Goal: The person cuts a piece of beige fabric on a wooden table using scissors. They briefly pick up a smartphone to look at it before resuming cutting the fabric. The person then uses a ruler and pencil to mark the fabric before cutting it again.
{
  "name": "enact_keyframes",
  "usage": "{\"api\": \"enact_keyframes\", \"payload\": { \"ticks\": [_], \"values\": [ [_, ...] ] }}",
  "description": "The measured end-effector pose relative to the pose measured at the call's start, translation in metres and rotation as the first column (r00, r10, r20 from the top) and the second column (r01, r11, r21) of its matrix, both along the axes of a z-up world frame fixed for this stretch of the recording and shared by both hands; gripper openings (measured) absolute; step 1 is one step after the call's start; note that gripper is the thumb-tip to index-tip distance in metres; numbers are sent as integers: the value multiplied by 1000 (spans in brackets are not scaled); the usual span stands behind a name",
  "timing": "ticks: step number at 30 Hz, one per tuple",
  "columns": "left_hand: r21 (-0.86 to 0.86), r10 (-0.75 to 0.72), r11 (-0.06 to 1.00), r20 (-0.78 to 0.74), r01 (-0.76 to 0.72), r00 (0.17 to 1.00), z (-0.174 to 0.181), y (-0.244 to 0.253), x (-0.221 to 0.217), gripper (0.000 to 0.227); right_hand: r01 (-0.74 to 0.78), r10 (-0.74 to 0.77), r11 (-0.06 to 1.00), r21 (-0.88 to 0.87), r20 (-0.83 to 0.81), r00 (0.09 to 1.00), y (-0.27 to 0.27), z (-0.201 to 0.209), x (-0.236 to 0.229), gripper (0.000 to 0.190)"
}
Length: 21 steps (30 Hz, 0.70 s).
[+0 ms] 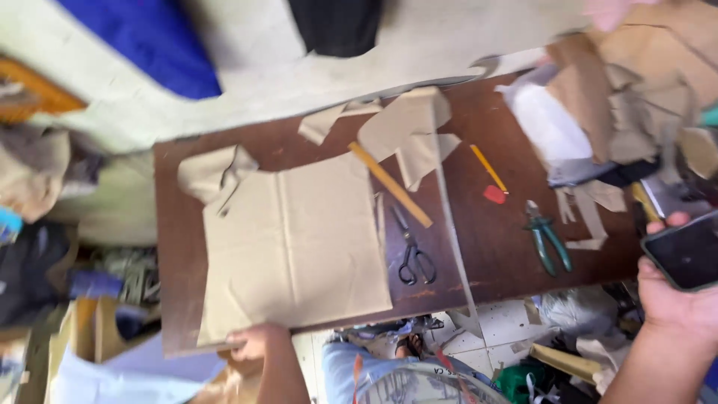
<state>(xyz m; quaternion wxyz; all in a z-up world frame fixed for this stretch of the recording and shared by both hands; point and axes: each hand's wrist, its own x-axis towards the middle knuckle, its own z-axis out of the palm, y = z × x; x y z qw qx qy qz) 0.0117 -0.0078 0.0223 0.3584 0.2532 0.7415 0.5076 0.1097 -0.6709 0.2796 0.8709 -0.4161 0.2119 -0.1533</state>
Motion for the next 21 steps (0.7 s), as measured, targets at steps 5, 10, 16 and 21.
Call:
{"api": "enact_keyframes", "payload": {
  "ticks": [5,10,16,21],
  "values": [
    [-73,12,997,242,6,970,41,-9,-10,70,-28,-6,996,-89,-358,934,-3,-64,32,56],
    [-106,-195,961,389,255,900,118,-41,-38,51,-262,7,915,-307,-637,771,-23,-140,41,98],
    [-194,-725,688,-186,699,663,77,-82,-108,70,-133,-495,205,-970,-220,840,-92,-243,60,83],
    [-238,-855,385,-456,892,248,87,-99,-131,56,-432,-376,-192,-881,-341,862,-52,-194,50,74]
  ]
}}
